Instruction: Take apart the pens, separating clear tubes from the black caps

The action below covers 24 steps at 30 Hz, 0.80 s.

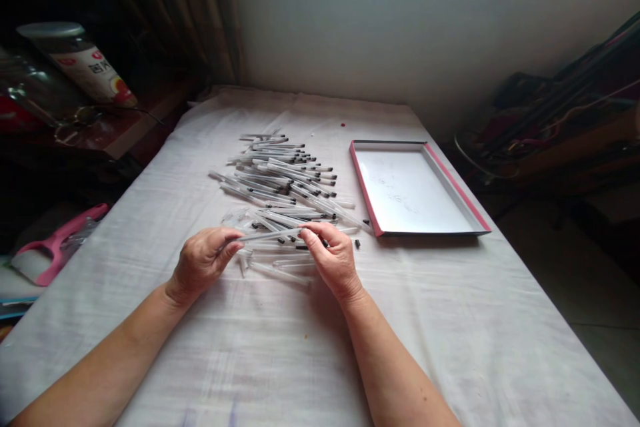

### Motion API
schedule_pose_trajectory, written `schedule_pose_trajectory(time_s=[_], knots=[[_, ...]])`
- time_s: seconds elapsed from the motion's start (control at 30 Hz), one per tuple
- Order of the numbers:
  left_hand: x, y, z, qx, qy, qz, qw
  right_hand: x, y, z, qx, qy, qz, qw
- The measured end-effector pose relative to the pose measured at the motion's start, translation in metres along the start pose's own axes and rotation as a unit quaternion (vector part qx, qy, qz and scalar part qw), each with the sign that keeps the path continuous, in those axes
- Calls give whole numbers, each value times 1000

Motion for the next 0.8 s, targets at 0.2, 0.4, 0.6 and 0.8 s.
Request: schedule_pose_trajectory(time_s=[0.2, 0.4, 0.6, 0.8], knots=[[-13, -9, 5, -42, 71, 92, 992, -2, 2, 0, 4, 2, 2, 1000], [-10, -1, 2, -3, 52, 89, 995, 1, 5, 0, 20, -12, -3, 1000], [-21, -6, 6, -18, 103, 109, 988, 1, 3, 1, 22, -11, 0, 1000], [-18, -2, 5, 0, 86, 107, 990, 4, 4, 1, 29, -23, -16, 999]])
Point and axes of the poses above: each hand's wrist, its own z-axis away from the middle knuckle, its own y-axis out of the back of the hand, x = y × z, the point moved 9 cm from there along -z, towards the middle knuckle, and after that the axes turned 2 degrees about -x, right-handed, at the moved point
